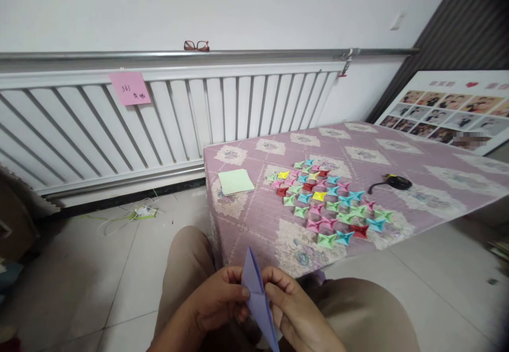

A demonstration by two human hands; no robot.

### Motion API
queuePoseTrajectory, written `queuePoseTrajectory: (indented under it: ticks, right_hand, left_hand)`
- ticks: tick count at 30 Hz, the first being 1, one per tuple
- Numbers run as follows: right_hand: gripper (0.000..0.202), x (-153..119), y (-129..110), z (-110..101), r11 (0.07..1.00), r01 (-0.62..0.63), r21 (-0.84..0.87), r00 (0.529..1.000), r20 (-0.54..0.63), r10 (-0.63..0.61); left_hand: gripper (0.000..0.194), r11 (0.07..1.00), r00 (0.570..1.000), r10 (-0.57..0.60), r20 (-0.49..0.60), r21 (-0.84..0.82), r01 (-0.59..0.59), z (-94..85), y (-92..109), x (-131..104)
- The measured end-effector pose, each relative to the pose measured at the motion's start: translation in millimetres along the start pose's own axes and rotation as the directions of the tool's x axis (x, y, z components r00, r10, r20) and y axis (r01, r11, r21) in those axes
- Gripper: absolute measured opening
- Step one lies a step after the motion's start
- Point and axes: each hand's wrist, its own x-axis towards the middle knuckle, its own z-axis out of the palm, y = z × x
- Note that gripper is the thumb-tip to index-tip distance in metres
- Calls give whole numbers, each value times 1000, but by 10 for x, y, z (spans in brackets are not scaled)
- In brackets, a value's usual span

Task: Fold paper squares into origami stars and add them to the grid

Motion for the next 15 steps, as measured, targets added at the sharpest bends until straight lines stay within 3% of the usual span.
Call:
queuePoseTrajectory:
  ticks: [15]
  right_hand:
    - [36,-25,14,33,1000,0,31,999,41,-1]
  left_hand:
    - [30,1000,1000,-11,25,-5,11,-18,0,-13]
